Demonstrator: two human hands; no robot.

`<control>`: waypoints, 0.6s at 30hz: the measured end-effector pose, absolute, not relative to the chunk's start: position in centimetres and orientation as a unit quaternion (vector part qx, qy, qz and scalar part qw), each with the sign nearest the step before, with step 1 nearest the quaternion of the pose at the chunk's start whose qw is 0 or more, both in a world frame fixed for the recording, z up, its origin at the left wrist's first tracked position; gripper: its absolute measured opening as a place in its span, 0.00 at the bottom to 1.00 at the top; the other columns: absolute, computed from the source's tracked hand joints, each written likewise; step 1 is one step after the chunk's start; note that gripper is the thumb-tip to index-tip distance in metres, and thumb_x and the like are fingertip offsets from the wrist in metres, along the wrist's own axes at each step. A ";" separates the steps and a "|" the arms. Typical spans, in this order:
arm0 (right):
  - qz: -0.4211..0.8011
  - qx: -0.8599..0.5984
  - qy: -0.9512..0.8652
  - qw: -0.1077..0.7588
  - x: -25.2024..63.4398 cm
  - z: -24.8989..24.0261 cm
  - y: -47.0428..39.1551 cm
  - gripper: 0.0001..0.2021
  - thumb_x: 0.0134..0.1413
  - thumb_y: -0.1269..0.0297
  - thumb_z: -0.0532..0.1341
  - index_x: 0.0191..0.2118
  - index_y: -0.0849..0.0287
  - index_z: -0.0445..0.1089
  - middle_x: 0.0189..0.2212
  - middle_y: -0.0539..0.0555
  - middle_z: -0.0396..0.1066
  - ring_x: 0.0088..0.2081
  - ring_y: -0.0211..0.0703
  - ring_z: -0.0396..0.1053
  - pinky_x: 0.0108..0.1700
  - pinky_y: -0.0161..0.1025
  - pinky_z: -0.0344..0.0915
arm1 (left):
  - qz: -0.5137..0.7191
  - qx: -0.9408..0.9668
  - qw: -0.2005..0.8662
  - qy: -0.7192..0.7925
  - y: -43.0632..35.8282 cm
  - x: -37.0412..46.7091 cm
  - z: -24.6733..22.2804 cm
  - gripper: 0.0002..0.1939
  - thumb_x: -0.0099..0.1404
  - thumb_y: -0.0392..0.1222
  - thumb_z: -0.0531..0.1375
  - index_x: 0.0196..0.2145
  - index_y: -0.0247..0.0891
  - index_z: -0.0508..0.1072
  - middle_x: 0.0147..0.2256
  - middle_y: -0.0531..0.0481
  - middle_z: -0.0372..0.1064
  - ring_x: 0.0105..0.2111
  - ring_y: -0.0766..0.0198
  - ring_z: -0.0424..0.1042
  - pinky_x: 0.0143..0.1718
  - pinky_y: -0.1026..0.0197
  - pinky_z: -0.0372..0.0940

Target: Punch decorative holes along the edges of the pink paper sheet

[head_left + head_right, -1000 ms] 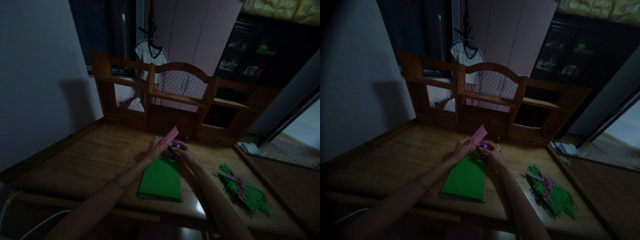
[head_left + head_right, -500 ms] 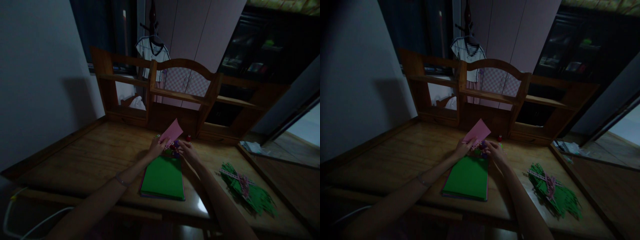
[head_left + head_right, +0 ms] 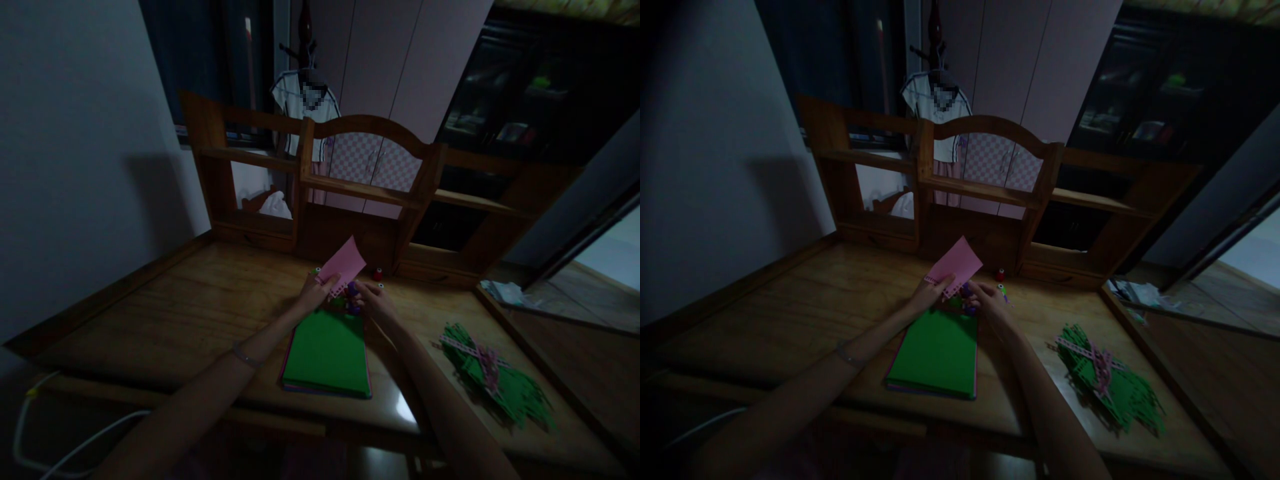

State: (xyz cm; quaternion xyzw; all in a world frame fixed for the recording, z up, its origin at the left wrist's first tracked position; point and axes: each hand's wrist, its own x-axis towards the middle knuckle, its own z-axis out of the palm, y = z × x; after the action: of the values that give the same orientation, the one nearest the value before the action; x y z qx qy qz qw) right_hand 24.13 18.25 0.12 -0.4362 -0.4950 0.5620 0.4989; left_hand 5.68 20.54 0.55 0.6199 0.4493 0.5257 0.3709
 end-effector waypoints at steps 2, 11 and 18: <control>0.560 -0.438 -0.496 0.499 24.1 0.2 18.3 0.20 0.47 0.50 0.67 0.38 0.62 0.74 0.26 0.55 0.73 0.22 0.35 0.68 0.24 0.30 0.63 | 0.525 0.619 0.379 0.445 20.5 5.8 0.5 0.21 0.59 0.55 0.59 0.35 0.32 0.77 0.29 0.45 0.75 0.29 0.61 0.73 0.29 0.64 0.65; 0.564 -0.427 -0.493 0.507 23.9 0.4 17.9 0.19 0.49 0.49 0.65 0.38 0.62 0.74 0.27 0.56 0.73 0.25 0.36 0.68 0.24 0.31 0.64 | 0.529 0.606 0.397 0.442 20.0 5.7 1.1 0.21 0.59 0.54 0.59 0.38 0.32 0.77 0.34 0.43 0.77 0.35 0.58 0.75 0.33 0.63 0.67; 0.572 -0.424 -0.487 0.506 23.9 0.5 17.8 0.19 0.48 0.49 0.66 0.35 0.62 0.74 0.25 0.53 0.71 0.22 0.34 0.65 0.23 0.31 0.61 | 0.527 0.618 0.381 0.441 20.0 5.8 0.9 0.20 0.60 0.55 0.58 0.36 0.34 0.78 0.33 0.45 0.76 0.33 0.59 0.75 0.33 0.63 0.67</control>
State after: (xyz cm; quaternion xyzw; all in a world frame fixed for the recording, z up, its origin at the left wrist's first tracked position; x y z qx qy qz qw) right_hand 23.93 17.75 0.53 -0.4244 -0.4869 0.5717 0.5059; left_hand 5.79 19.95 0.93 0.6183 0.4412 0.5269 0.3814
